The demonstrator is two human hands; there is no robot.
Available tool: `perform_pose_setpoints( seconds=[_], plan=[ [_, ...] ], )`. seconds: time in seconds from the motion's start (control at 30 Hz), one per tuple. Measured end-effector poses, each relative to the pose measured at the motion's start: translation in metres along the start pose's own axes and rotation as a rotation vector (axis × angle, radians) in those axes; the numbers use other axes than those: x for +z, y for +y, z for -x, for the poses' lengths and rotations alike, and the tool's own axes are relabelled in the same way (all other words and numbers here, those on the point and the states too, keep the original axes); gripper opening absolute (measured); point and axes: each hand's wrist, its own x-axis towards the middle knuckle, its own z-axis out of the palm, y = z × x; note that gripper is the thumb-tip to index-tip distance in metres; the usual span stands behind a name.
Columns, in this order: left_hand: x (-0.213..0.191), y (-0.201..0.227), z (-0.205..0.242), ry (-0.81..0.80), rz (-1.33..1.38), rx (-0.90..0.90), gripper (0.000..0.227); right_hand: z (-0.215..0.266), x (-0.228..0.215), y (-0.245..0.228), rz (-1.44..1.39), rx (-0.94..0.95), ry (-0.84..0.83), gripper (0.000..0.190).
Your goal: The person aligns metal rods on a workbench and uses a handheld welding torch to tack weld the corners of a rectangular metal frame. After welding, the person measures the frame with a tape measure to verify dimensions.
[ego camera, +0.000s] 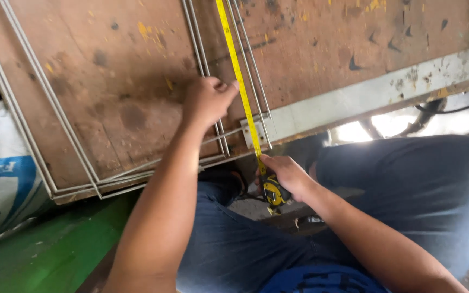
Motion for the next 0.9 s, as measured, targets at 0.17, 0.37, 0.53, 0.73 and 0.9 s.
perform_pose_setpoints(
  seconds=[0.17, 0.37, 0.53, 0.73, 0.9],
  plan=[
    [0.014, 0.01, -0.002, -0.083, 0.0, -0.022, 0.029, 0.003, 0.005, 0.001, 0.067, -0.029, 0.067, 0.055],
    [0.011, 0.014, 0.001, -0.059, 0.036, -0.013, 0.028, 0.01, 0.005, -0.003, 0.07, -0.025, 0.05, 0.056],
    [0.012, 0.015, 0.002, -0.119, 0.032, -0.051, 0.03, 0.005, -0.003, 0.012, 0.07, -0.035, 0.012, 0.052],
    [0.016, 0.012, -0.005, -0.085, 0.07, -0.029, 0.025, -0.01, -0.011, 0.013, -0.038, -0.006, -0.018, 0.054],
    [0.018, 0.013, -0.007, -0.066, 0.061, -0.041, 0.025, -0.005, -0.015, 0.007, -0.118, 0.012, -0.015, 0.053]
  ],
)
